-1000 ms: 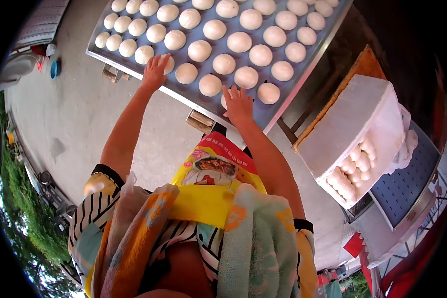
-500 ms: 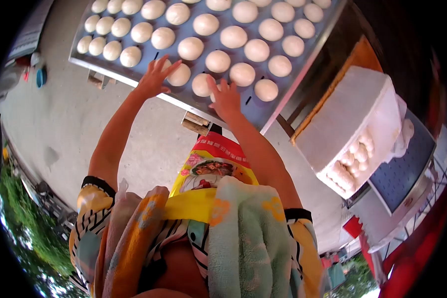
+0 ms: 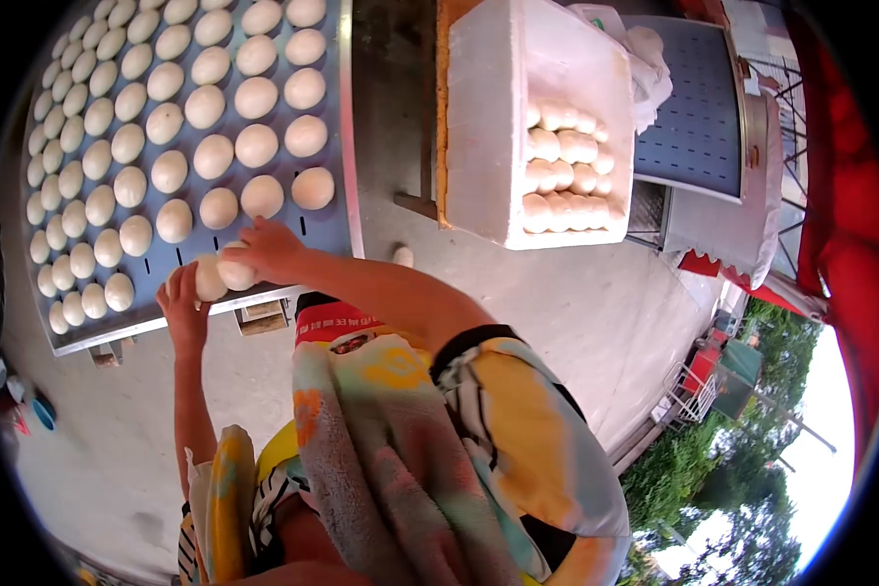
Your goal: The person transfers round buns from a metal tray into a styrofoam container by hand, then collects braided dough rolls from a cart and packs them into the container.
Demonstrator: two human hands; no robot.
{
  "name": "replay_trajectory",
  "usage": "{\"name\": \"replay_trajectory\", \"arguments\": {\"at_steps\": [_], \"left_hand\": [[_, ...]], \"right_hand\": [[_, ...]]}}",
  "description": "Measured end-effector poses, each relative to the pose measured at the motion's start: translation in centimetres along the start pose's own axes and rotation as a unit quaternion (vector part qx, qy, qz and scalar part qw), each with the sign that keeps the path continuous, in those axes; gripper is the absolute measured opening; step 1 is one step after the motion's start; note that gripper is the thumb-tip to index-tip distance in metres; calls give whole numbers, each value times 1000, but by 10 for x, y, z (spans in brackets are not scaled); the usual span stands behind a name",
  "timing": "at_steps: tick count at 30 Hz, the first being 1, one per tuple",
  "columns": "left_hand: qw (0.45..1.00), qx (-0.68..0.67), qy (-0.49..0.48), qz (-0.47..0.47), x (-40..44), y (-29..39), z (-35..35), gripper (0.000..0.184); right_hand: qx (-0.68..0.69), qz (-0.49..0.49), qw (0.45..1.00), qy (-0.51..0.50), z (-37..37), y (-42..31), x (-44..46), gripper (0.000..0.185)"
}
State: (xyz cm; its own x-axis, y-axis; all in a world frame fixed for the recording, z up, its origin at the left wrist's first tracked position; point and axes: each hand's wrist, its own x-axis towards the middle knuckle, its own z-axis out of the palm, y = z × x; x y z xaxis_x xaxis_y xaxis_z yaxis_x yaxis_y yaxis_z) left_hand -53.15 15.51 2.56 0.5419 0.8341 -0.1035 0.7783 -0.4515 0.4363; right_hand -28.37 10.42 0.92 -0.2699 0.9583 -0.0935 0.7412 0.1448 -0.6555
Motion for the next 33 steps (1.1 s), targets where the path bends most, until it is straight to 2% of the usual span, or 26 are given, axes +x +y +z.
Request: {"name": "replay_trajectory", "arguments": {"at_steps": [2,4,5,6,9,10,12,15,18,20,21,23,25,26,27,28,29,31,32,33], "left_hand": [[1000,0,-11,17,13,80,-22,79],[992,-3,13,124,36,148,-11,79],[991,-16,21,130,49,198,-9,78],[988,-29,29,149,62,246,0,76],[960,-69,88,257,102,383,43,73],[963,-66,82,249,108,429,52,70],[970,-16,25,242,117,508,84,66],[977,31,-58,205,125,586,124,65],[978,61,-91,177,121,621,164,65],[981,74,-92,154,119,620,209,65],[968,134,-126,168,119,609,242,72],[954,147,-221,140,126,624,222,76],[931,121,-329,100,139,640,193,83],[933,117,-323,108,141,645,173,89],[939,122,-301,117,149,656,147,88],[943,125,-280,127,154,665,116,87],[961,63,-197,184,154,664,83,83],[955,-53,-32,290,153,650,21,73],[933,-105,48,341,152,641,-5,67],[940,-129,63,309,137,638,-32,62]], "right_hand": [[5,-7,1000,28,-57,16,-46,59],[-25,-16,999,45,-121,50,-104,63],[-45,-5,997,70,-164,61,-136,61],[-63,9,994,91,-208,68,-172,60],[-36,99,989,103,-309,123,-283,72],[-21,118,987,107,-330,145,-317,76],[-160,133,973,102,-372,174,-371,75],[-165,150,973,51,-392,238,-434,77],[-158,155,974,51,-386,285,-464,81],[-139,203,969,-17,-370,319,-475,89],[-124,234,963,-55,-358,333,-477,92],[-117,300,934,-155,-366,333,-473,101],[-99,291,936,-174,-419,330,-472,99],[-94,286,936,-184,-455,321,-473,98],[-152,272,939,-147,-506,295,-477,95],[-39,212,976,-24,-554,277,-493,88],[-43,154,986,49,-600,273,-506,82],[-122,144,971,148,-652,217,-543,74],[-92,87,973,194,-656,199,-560,75],[-61,30,969,239,-658,183,-578,77]]}}
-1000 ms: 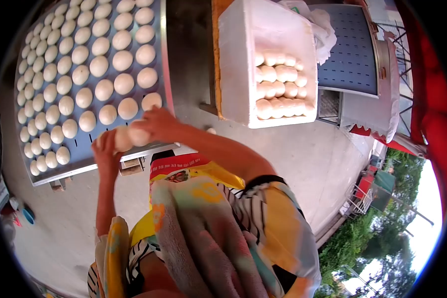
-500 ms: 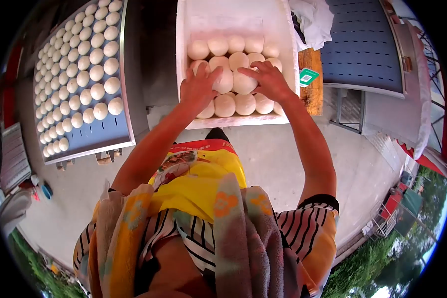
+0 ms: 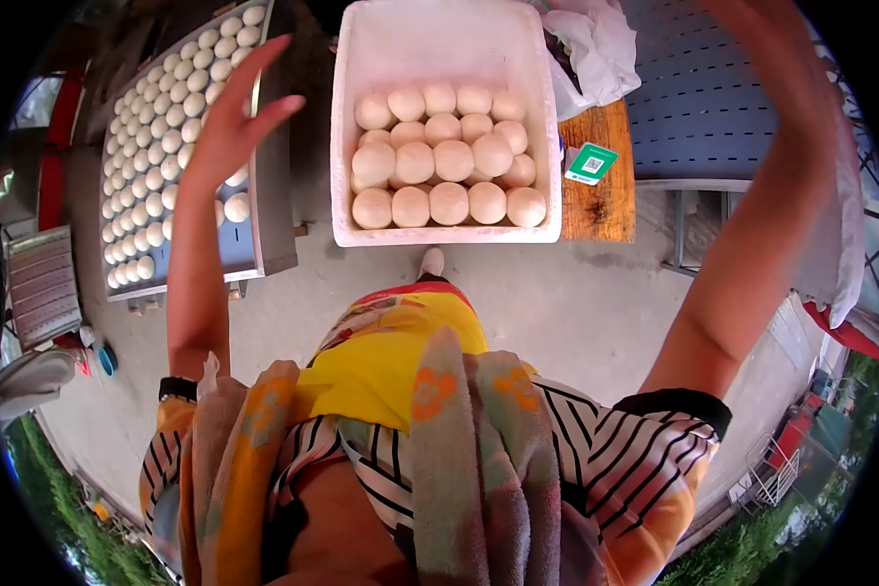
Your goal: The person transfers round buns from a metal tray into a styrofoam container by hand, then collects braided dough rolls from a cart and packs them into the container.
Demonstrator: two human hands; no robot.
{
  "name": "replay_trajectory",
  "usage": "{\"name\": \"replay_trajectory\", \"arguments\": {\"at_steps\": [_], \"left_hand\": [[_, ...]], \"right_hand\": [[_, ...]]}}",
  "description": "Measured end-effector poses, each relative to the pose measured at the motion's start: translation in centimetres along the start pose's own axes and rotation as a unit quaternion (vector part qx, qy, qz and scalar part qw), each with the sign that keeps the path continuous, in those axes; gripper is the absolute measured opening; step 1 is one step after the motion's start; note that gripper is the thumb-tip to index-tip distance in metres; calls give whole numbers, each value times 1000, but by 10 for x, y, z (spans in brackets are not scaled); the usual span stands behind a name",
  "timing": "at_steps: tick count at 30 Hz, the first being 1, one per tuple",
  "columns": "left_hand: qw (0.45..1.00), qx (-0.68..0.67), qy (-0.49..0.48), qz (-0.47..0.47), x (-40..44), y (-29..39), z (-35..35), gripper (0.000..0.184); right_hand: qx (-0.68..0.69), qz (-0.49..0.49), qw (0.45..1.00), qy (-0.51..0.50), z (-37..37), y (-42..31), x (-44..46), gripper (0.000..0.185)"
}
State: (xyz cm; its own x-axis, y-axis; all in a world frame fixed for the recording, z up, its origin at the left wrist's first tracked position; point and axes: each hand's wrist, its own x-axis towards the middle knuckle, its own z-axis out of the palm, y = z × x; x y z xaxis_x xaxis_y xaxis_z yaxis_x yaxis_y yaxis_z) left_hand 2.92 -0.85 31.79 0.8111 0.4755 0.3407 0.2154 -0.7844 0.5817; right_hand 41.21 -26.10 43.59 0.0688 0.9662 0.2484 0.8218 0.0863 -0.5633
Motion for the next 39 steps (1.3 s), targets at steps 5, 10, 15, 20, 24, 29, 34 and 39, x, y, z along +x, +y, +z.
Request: {"name": "replay_trajectory", "arguments": {"at_steps": [5,10,15,20,24,29,34,39], "left_hand": [[978,-102,64,-170,-153,-73,-14,55],[840,134,-353,-389,-458,-139,77,74],[891,45,-251,-376,-505,-117,104,54],[971,72,-78,-213,-293,-69,89,56],[989,56,-52,-129,-172,-53,121,66],[985,129,-24,-112,-106,-74,203,78],[970,92,-134,-183,-115,-56,223,82],[966,72,-136,-206,-109,-57,212,83]], "right_hand": [[331,-31,938,97,74,-51,-108,82],[287,326,900,-39,250,2,-197,44],[54,257,964,46,251,52,-135,58],[-3,217,975,-45,298,142,-81,59],[20,198,977,-73,324,165,-71,61],[4,181,981,-64,343,160,-121,48],[24,211,976,-37,338,167,-150,46],[37,208,977,-5,343,176,-130,53]]}}
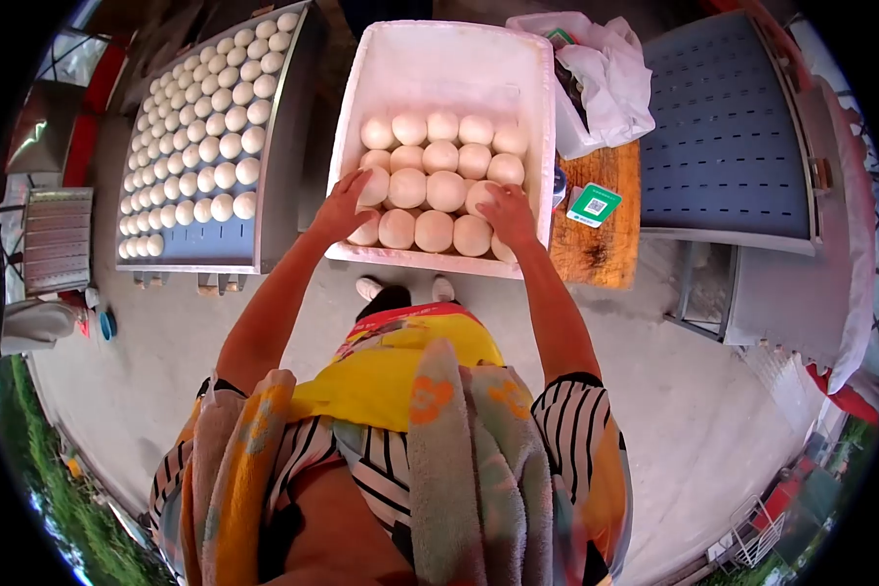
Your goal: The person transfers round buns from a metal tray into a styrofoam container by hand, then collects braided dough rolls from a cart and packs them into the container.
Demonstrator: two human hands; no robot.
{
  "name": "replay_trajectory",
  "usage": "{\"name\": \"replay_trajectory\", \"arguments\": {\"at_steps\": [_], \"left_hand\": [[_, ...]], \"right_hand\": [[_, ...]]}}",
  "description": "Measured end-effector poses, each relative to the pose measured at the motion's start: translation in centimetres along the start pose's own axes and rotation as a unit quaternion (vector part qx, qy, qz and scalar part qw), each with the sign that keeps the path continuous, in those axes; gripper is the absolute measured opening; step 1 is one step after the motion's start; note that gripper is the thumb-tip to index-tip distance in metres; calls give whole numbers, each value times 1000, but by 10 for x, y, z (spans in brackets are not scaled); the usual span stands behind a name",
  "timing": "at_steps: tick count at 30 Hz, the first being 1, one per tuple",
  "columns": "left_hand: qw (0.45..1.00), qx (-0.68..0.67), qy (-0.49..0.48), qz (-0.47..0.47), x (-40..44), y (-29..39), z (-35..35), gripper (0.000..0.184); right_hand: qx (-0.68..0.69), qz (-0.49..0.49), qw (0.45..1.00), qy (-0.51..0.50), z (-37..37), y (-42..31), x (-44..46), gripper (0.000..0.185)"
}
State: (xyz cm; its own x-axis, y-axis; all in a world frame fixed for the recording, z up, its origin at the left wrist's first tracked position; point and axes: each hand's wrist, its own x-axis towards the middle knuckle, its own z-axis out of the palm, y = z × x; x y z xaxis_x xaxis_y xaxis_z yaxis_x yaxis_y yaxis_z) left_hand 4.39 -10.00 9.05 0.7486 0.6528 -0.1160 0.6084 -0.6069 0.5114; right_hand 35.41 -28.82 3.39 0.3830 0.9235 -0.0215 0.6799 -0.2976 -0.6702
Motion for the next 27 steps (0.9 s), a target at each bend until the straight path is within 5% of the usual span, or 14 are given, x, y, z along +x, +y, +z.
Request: {"name": "replay_trajectory", "arguments": {"at_steps": [6,11,14,18,20,22,27], "left_hand": [[983,164,52,65,14,14,-18,88],[978,195,-24,65,40,3,-5,87],[987,97,-116,-48,50,9,-9,79],[991,-40,127,-24,25,-18,-4,67],[963,-98,242,-68,4,-22,-8,62],[869,-372,301,-123,-11,-57,-12,60],[697,-566,393,-199,-93,-83,-84,59]], "right_hand": [[-110,10,993,-32,-20,-24,13,72],[-57,-88,991,-88,0,-41,48,79],[-71,-137,980,-122,38,-79,66,77],[-147,-111,969,-164,53,-113,68,70],[-155,-127,966,-164,57,-113,59,66],[-146,-180,963,-138,59,-103,53,63],[-172,-228,952,-112,54,-109,55,57]]}}
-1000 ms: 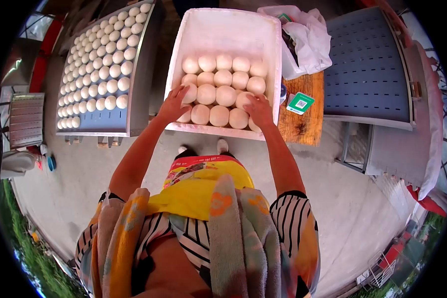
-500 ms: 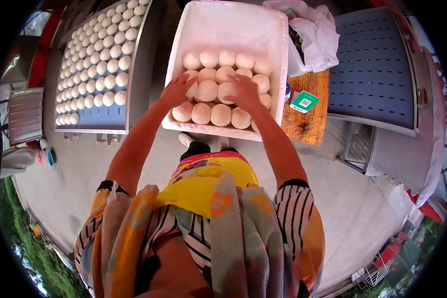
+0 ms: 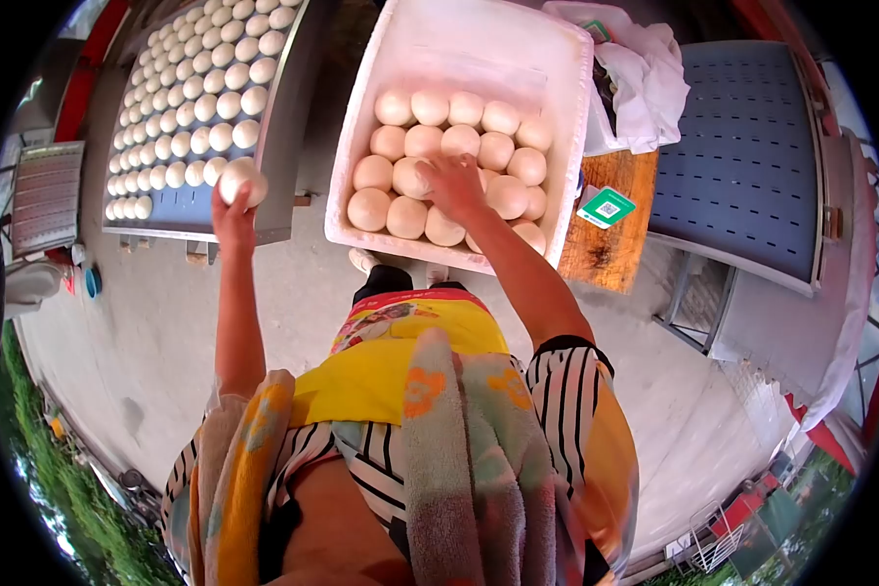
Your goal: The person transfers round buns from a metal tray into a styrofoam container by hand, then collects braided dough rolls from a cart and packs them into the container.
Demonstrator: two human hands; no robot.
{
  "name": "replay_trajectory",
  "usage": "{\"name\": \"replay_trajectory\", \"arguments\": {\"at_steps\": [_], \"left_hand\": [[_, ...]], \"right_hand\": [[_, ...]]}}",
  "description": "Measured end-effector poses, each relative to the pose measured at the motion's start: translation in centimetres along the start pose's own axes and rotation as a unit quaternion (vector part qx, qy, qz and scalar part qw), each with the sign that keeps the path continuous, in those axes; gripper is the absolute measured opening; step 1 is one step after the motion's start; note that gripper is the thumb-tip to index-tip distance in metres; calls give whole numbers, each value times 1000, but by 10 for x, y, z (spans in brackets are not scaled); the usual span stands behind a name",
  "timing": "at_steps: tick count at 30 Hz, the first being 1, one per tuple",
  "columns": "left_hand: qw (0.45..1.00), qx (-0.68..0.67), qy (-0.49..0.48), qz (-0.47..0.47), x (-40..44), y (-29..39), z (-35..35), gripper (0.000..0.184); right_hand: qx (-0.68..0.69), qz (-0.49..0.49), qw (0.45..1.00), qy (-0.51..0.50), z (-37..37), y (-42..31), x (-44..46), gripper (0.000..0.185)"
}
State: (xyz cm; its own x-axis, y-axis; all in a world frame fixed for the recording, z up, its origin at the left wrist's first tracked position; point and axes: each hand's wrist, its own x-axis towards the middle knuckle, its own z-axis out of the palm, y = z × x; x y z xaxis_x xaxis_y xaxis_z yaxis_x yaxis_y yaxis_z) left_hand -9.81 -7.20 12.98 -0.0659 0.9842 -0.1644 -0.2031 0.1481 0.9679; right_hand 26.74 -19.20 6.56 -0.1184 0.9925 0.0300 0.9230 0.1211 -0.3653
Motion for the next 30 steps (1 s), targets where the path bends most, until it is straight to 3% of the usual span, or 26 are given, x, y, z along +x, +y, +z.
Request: {"name": "replay_trajectory", "arguments": {"at_steps": [6,9,11,13,15,16,18,21,23,25,26,27,28,29,30], "left_hand": [[993,-83,83,-31,-41,15,-101,51],[957,-221,121,-143,-50,-33,-174,51],[959,-174,141,-177,-66,-37,-170,49],[964,-4,182,-194,-70,-13,-143,58],[952,240,161,-96,-30,-33,-172,72],[919,367,138,-42,-11,-27,-169,77],[842,530,98,24,29,-31,-173,84],[765,641,45,37,96,-75,-194,85],[711,697,16,96,145,-128,-235,86],[743,665,-46,61,179,-163,-259,94],[701,698,-98,109,192,-188,-281,109],[677,718,-160,-30,195,-171,-269,118],[688,710,-146,16,211,-199,-292,117],[699,701,-123,-66,206,-175,-278,112],[704,701,-109,-36,189,-143,-261,107]], "right_hand": [[-7,37,999,-19,15,-1,-9,69],[-38,47,998,36,-2,-20,-14,79],[32,25,999,32,-40,-48,-12,84],[138,-25,990,12,-56,-81,-18,78],[276,-54,959,-37,-58,-114,-31,69],[358,-69,929,-68,-63,-138,-32,60],[352,-148,917,-114,-55,-163,-41,56],[364,-118,888,-255,-35,-186,-48,50],[326,-63,902,-275,-26,-196,-47,49],[284,5,912,-297,-15,-202,-55,47],[267,26,912,-310,6,-207,-58,46],[251,41,910,-328,23,-215,-63,44],[291,31,896,-334,40,-228,-64,43],[331,22,880,-340,56,-242,-66,42],[356,12,869,-342,66,-250,-60,42]]}}
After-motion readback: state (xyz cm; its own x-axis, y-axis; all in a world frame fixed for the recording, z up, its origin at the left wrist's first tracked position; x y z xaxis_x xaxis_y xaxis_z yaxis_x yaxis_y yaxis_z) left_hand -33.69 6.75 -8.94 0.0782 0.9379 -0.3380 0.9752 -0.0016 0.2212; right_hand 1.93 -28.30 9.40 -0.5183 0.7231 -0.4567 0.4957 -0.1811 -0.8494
